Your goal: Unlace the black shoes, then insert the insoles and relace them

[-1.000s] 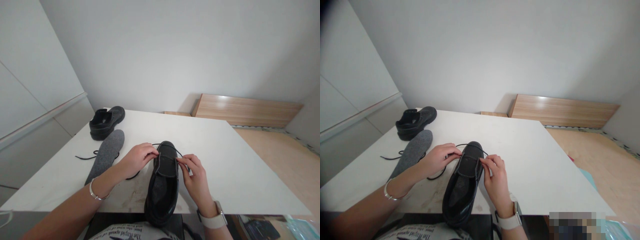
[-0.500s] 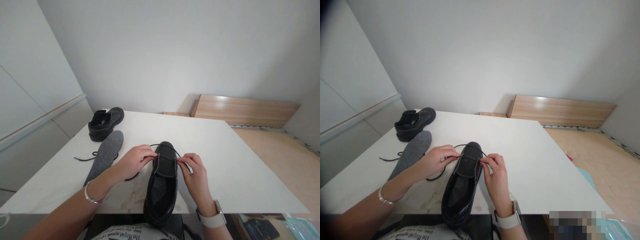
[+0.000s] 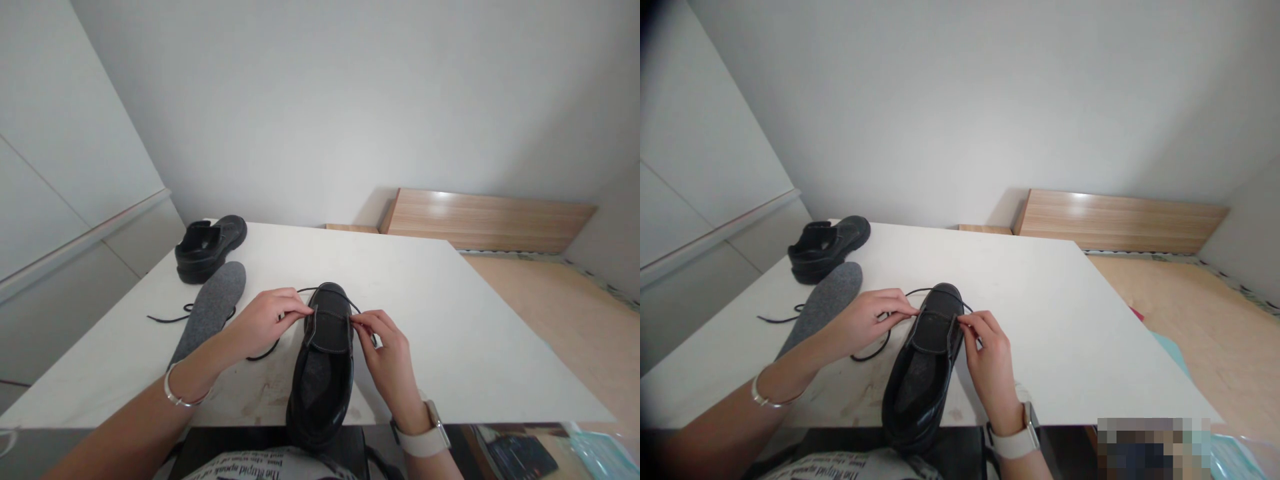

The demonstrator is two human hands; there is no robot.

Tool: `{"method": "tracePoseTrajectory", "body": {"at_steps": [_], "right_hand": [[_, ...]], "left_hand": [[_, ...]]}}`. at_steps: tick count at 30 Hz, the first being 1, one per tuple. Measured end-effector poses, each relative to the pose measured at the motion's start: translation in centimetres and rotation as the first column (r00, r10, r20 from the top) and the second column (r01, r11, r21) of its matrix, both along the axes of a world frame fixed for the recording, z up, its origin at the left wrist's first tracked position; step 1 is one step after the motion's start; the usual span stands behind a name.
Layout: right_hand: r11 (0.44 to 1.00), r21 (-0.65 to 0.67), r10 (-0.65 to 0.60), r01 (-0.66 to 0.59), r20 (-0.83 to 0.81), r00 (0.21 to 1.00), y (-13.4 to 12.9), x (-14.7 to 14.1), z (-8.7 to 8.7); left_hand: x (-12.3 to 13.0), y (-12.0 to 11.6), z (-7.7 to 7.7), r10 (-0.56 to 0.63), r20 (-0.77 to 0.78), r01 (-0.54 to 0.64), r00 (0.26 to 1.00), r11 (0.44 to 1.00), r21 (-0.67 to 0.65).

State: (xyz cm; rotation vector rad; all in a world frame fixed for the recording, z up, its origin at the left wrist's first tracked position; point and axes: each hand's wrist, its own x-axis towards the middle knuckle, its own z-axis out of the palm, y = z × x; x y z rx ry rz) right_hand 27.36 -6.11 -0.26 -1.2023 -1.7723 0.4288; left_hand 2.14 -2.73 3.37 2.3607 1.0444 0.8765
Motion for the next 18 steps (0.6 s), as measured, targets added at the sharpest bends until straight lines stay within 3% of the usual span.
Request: {"method": "tracePoseTrajectory", "body": {"at_steps": [8, 18], "right_hand": [[1.0, -0.005, 0.014, -0.014, -0.031, 0.999, -0.07, -0.12, -0.23], [0.999, -0.018, 0.027, -0.028, -0.057, 0.998, -0.05, -0.14, -0.42]], "left_hand": [[0.31, -0.08, -0.59, 0.04, -0.091, -0.029, 0.995, 0.993, 0.116], [-0.09, -0.37, 0.17, -0.015, -0.081, 0.021, 0.997, 0.996, 0.082]]}}
